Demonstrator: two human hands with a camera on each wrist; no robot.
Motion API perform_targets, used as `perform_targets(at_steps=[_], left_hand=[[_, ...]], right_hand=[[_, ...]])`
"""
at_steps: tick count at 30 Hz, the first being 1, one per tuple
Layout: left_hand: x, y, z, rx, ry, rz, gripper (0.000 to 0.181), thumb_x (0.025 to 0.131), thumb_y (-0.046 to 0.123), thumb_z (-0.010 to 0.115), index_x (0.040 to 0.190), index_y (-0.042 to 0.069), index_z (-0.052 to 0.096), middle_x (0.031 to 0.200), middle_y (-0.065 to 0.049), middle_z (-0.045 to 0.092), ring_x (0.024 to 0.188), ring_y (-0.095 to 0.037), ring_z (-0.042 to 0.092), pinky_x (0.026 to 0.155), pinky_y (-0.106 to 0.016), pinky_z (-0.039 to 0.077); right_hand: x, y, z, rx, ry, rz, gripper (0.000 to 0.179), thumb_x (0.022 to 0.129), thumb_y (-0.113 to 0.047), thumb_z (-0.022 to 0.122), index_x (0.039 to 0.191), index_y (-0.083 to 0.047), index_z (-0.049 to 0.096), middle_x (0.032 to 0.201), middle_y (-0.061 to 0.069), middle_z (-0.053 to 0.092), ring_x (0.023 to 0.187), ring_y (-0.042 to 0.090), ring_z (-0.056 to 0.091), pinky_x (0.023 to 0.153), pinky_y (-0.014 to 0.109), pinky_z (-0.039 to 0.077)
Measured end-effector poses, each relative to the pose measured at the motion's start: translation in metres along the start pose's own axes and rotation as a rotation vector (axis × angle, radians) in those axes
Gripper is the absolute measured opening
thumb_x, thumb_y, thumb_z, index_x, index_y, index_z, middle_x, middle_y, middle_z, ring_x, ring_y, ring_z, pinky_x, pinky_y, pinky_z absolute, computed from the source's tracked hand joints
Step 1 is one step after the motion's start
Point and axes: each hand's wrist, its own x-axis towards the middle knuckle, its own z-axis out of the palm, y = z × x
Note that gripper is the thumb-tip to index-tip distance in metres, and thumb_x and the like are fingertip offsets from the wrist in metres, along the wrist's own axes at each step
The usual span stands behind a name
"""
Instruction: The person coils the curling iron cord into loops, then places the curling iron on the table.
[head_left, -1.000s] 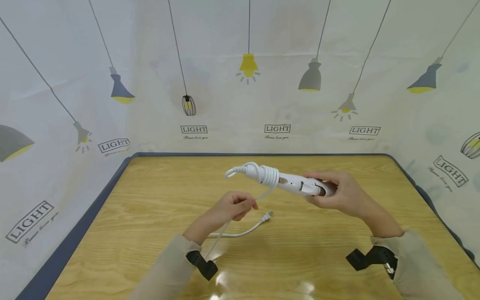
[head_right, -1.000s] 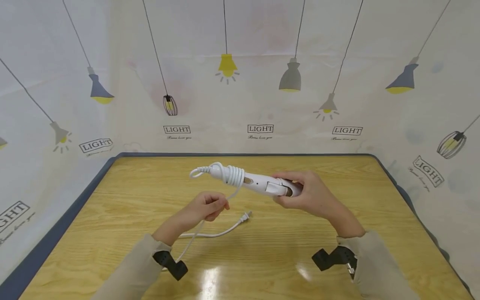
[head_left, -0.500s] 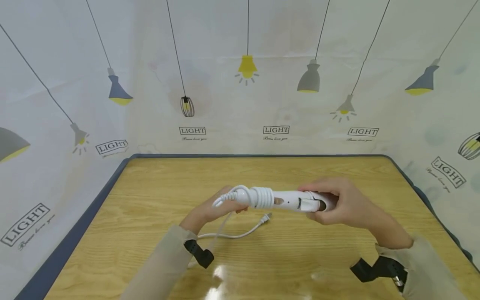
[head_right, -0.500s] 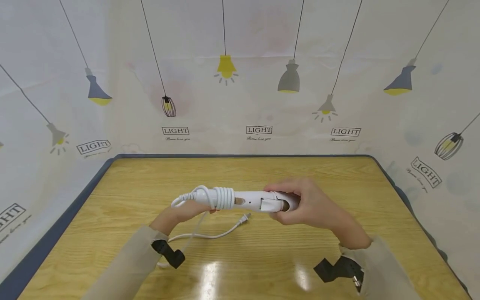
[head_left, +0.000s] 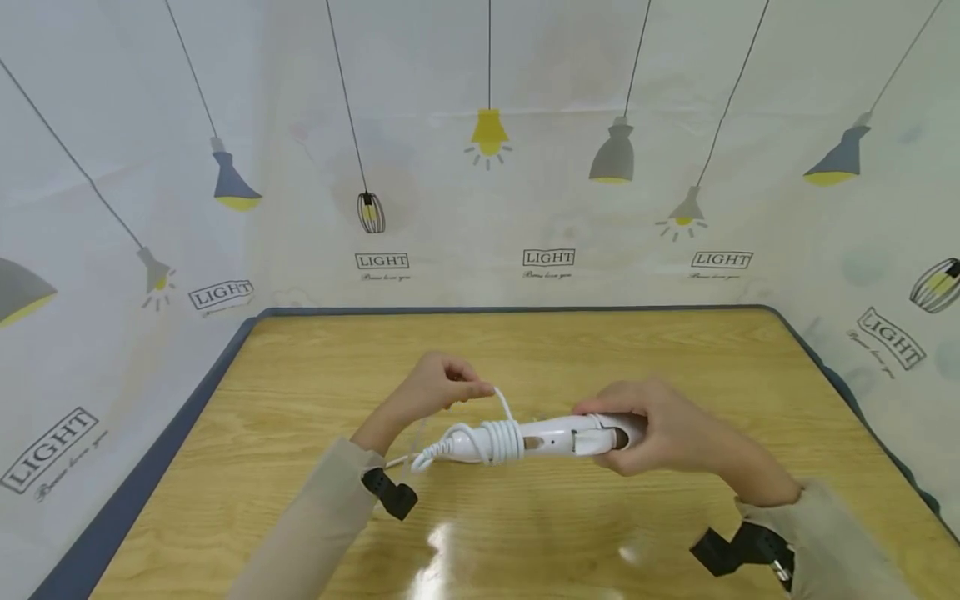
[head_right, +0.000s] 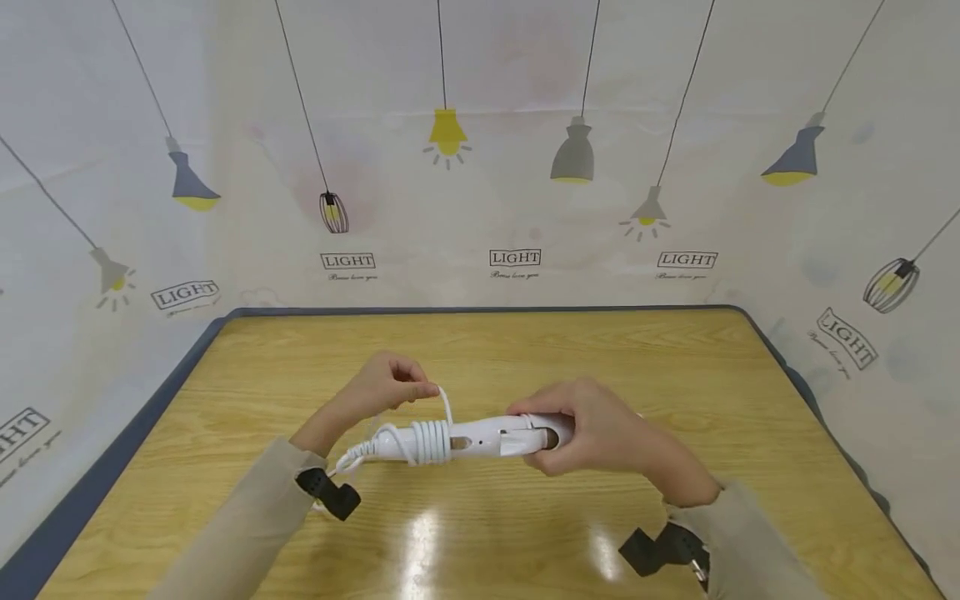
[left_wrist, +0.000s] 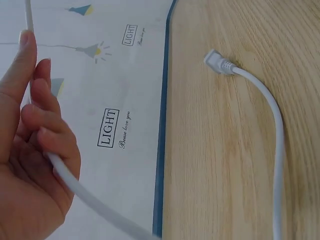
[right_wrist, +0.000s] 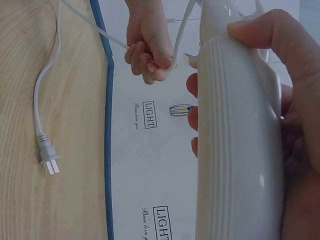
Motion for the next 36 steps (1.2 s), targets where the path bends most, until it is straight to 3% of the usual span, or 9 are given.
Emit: perform_targets(at_steps=[3, 7, 16, 21, 29, 36], left_hand=[[-0.002, 0.005, -0.001, 0.035, 0.056, -0.018, 0.025, 0.074, 0.032, 0.077, 0.069, 0.010, 0.069, 0.062, -0.002, 0.057, 0.050, -0.010, 0.036, 0.046, -0.024, 0.032], [-0.005, 0.015, -0.003, 0.045, 0.074, -0.011, 0.023, 0.071, 0.029, 0.080, 0.069, 0.008, 0.069, 0.065, -0.002, 0.060, 0.052, -0.011, 0.037, 0.047, -0.024, 0.032], [-0.016, 0.037, -0.012, 0.006, 0.116, -0.001, 0.019, 0.074, 0.026, 0.078, 0.074, 0.008, 0.071, 0.066, -0.002, 0.063, 0.051, -0.010, 0.038, 0.046, -0.023, 0.031], [-0.024, 0.047, -0.006, 0.018, 0.084, 0.060, 0.015, 0.077, 0.026, 0.075, 0.077, 0.011, 0.073, 0.075, -0.001, 0.066, 0.058, -0.013, 0.052, 0.050, -0.025, 0.041], [-0.034, 0.070, 0.012, 0.042, 0.067, 0.124, 0.013, 0.081, 0.025, 0.071, 0.081, 0.012, 0.073, 0.076, -0.001, 0.066, 0.063, -0.019, 0.059, 0.054, -0.027, 0.047], [-0.042, 0.072, 0.021, -0.036, 0.018, 0.172, 0.017, 0.089, 0.015, 0.062, 0.097, 0.003, 0.071, 0.076, -0.004, 0.065, 0.053, -0.010, 0.046, 0.048, -0.022, 0.038]], right_hand=[[0.000, 0.003, 0.005, -0.033, -0.071, 0.032, 0.039, 0.066, -0.007, 0.075, 0.105, -0.009, 0.069, 0.092, -0.003, 0.066, 0.070, 0.006, 0.055, 0.054, 0.023, 0.047], [0.001, 0.005, 0.011, -0.071, -0.149, 0.084, 0.034, 0.069, -0.012, 0.073, 0.103, -0.013, 0.070, 0.091, -0.006, 0.065, 0.069, 0.004, 0.055, 0.054, 0.022, 0.047], [-0.001, 0.014, 0.014, -0.247, -0.166, 0.253, 0.036, 0.068, -0.015, 0.071, 0.105, -0.015, 0.070, 0.088, -0.011, 0.065, 0.061, 0.000, 0.049, 0.052, 0.021, 0.042], [-0.003, 0.025, 0.015, -0.298, -0.173, 0.317, 0.038, 0.068, -0.016, 0.070, 0.106, -0.018, 0.070, 0.086, -0.014, 0.064, 0.054, 0.000, 0.046, 0.048, 0.021, 0.039], [0.000, 0.038, 0.012, -0.315, -0.122, 0.353, 0.038, 0.073, -0.019, 0.070, 0.110, -0.013, 0.067, 0.086, -0.009, 0.064, 0.054, 0.001, 0.044, 0.047, 0.021, 0.038], [0.005, 0.037, 0.001, -0.422, 0.026, 0.404, 0.038, 0.075, -0.019, 0.069, 0.112, -0.010, 0.066, 0.091, -0.001, 0.066, 0.056, 0.005, 0.044, 0.048, 0.023, 0.036]])
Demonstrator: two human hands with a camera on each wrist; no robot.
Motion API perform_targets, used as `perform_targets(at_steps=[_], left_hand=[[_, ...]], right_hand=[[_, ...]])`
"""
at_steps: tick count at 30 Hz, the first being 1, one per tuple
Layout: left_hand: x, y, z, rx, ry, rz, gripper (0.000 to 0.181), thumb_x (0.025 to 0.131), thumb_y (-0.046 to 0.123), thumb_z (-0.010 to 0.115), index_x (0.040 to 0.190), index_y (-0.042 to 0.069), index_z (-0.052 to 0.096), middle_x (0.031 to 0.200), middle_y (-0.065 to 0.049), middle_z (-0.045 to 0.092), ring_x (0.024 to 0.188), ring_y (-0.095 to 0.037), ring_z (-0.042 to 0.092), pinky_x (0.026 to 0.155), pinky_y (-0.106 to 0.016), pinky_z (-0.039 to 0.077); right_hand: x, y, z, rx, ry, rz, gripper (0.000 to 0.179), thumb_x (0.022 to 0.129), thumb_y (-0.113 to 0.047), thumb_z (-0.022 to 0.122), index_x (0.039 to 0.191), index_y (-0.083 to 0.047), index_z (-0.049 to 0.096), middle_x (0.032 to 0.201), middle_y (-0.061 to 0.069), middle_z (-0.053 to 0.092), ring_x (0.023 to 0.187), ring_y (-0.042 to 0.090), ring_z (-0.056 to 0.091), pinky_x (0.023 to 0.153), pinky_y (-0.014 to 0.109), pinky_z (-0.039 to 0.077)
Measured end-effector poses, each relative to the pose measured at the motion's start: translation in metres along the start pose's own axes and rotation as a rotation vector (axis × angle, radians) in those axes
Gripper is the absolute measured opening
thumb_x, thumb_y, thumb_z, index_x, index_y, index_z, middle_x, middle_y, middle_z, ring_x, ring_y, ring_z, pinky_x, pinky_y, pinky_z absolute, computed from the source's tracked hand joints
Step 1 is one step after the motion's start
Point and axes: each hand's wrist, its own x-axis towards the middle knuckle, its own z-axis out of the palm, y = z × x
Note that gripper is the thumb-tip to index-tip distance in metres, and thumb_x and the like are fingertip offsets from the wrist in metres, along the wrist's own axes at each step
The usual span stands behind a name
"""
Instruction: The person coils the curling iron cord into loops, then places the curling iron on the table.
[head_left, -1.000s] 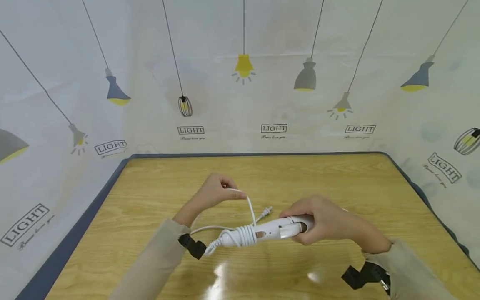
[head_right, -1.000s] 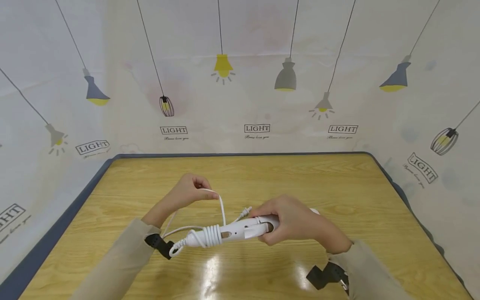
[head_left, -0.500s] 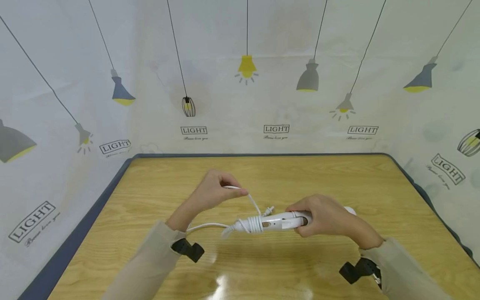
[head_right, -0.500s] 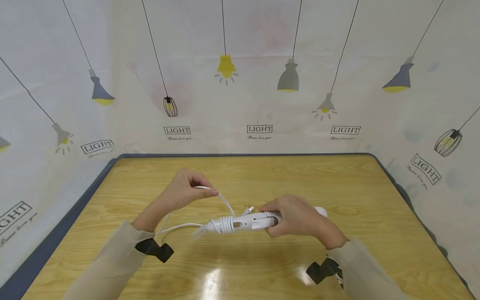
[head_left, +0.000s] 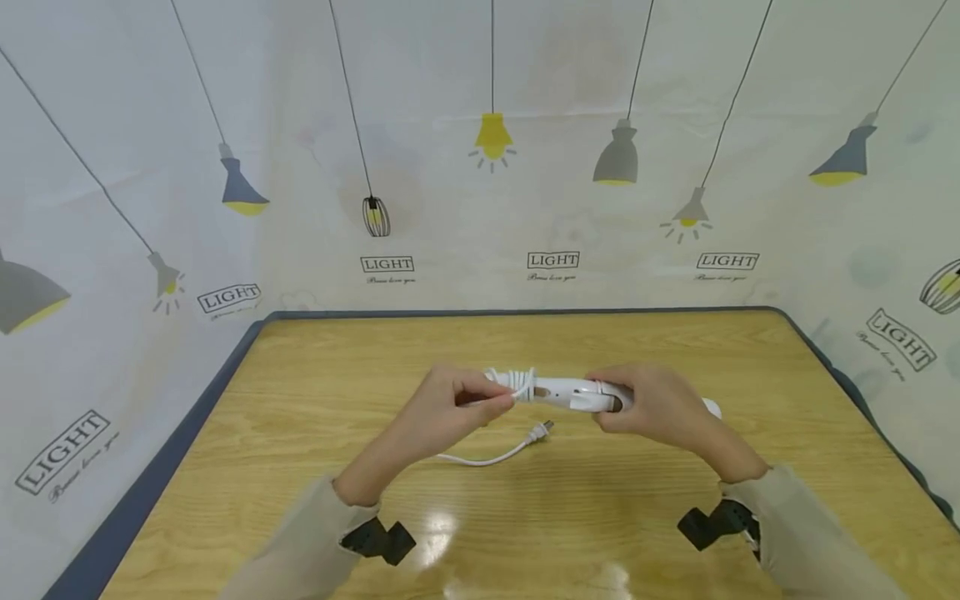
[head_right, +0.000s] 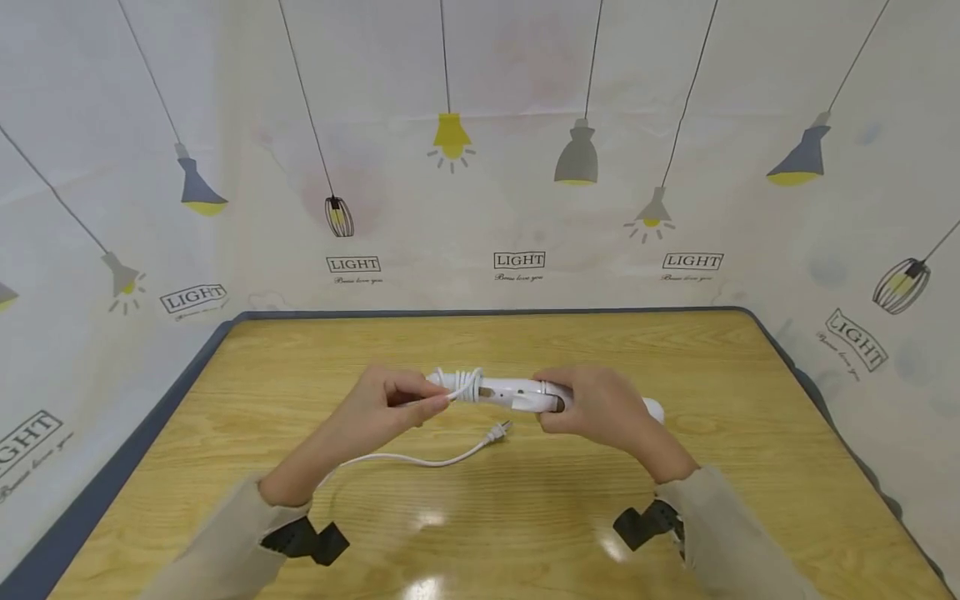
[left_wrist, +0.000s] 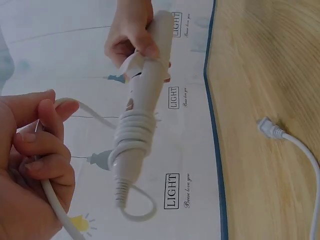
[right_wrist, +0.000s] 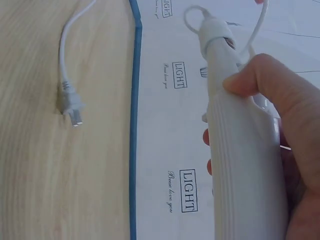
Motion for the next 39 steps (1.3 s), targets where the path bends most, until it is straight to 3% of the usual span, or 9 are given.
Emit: perform_targets(at_steps=[4, 7, 16, 21, 24, 28, 31, 35, 39], left_hand=[[-0.002, -0.005, 0.009, -0.047, -0.029, 0.039, 0.022, 0.092, 0.009, 0.056, 0.108, -0.002, 0.066, 0.074, -0.007, 0.061, 0.049, -0.009, 0.037, 0.045, -0.021, 0.031], [-0.001, -0.009, 0.018, -0.077, -0.029, 0.033, 0.023, 0.092, 0.007, 0.055, 0.110, -0.005, 0.064, 0.075, -0.012, 0.061, 0.047, -0.008, 0.034, 0.045, -0.021, 0.029], [0.004, -0.030, 0.035, -0.202, 0.023, -0.087, 0.023, 0.091, 0.006, 0.056, 0.109, -0.007, 0.064, 0.074, -0.023, 0.062, 0.039, -0.007, 0.034, 0.038, -0.020, 0.029], [0.009, -0.038, 0.036, -0.259, 0.028, -0.091, 0.025, 0.092, 0.008, 0.056, 0.112, -0.006, 0.063, 0.073, -0.016, 0.062, 0.041, -0.007, 0.037, 0.039, -0.020, 0.031], [0.013, -0.044, 0.032, -0.289, -0.012, -0.057, 0.027, 0.094, 0.009, 0.052, 0.115, -0.004, 0.061, 0.073, -0.012, 0.061, 0.042, -0.007, 0.035, 0.040, -0.020, 0.030], [0.016, -0.053, 0.026, -0.367, -0.115, -0.021, 0.029, 0.097, 0.011, 0.046, 0.120, -0.003, 0.058, 0.076, -0.011, 0.058, 0.047, -0.009, 0.036, 0.044, -0.023, 0.030], [0.018, -0.058, 0.022, -0.417, -0.178, -0.025, 0.032, 0.098, 0.015, 0.045, 0.121, -0.004, 0.056, 0.075, -0.008, 0.055, 0.052, -0.009, 0.038, 0.048, -0.022, 0.032], [0.020, -0.063, 0.020, -0.459, -0.219, -0.027, 0.039, 0.097, 0.022, 0.047, 0.114, -0.013, 0.055, 0.071, -0.001, 0.050, 0.053, -0.007, 0.036, 0.050, -0.020, 0.032], [0.023, -0.067, 0.017, -0.490, -0.238, 0.019, 0.052, 0.093, 0.032, 0.052, 0.100, -0.019, 0.053, 0.065, 0.002, 0.047, 0.051, -0.006, 0.034, 0.049, -0.021, 0.029]], right_hand=[[0.004, 0.002, -0.008, -0.023, 0.067, 0.039, 0.042, 0.075, -0.022, 0.070, 0.114, -0.007, 0.065, 0.094, 0.006, 0.066, 0.057, 0.008, 0.046, 0.049, 0.025, 0.038], [0.005, 0.001, -0.013, -0.014, 0.102, 0.063, 0.045, 0.074, -0.023, 0.071, 0.116, -0.006, 0.064, 0.097, 0.009, 0.066, 0.057, 0.009, 0.047, 0.048, 0.026, 0.038], [0.003, 0.000, -0.019, 0.055, 0.194, 0.061, 0.043, 0.072, -0.019, 0.073, 0.112, -0.005, 0.066, 0.096, 0.011, 0.066, 0.064, 0.014, 0.052, 0.052, 0.027, 0.043], [-0.001, -0.006, -0.023, 0.107, 0.216, 0.024, 0.043, 0.071, -0.014, 0.074, 0.112, -0.004, 0.066, 0.098, 0.012, 0.066, 0.067, 0.016, 0.053, 0.053, 0.027, 0.044], [-0.003, -0.010, -0.026, 0.129, 0.234, -0.003, 0.042, 0.071, -0.012, 0.074, 0.112, -0.004, 0.066, 0.099, 0.013, 0.066, 0.067, 0.016, 0.053, 0.054, 0.026, 0.045], [-0.005, -0.014, -0.031, 0.201, 0.235, -0.046, 0.041, 0.071, -0.007, 0.075, 0.111, -0.003, 0.066, 0.098, 0.013, 0.066, 0.067, 0.015, 0.054, 0.054, 0.026, 0.047], [-0.007, -0.017, -0.035, 0.283, 0.220, -0.065, 0.041, 0.071, -0.004, 0.074, 0.111, -0.001, 0.065, 0.098, 0.014, 0.066, 0.067, 0.013, 0.055, 0.053, 0.026, 0.048], [-0.009, -0.020, -0.040, 0.390, 0.196, -0.083, 0.040, 0.073, 0.002, 0.072, 0.112, 0.003, 0.063, 0.098, 0.015, 0.065, 0.062, 0.011, 0.055, 0.049, 0.027, 0.047], [-0.011, -0.024, -0.044, 0.468, 0.186, -0.113, 0.041, 0.073, 0.005, 0.071, 0.113, 0.000, 0.064, 0.097, 0.002, 0.065, 0.057, 0.012, 0.055, 0.046, 0.028, 0.047]])
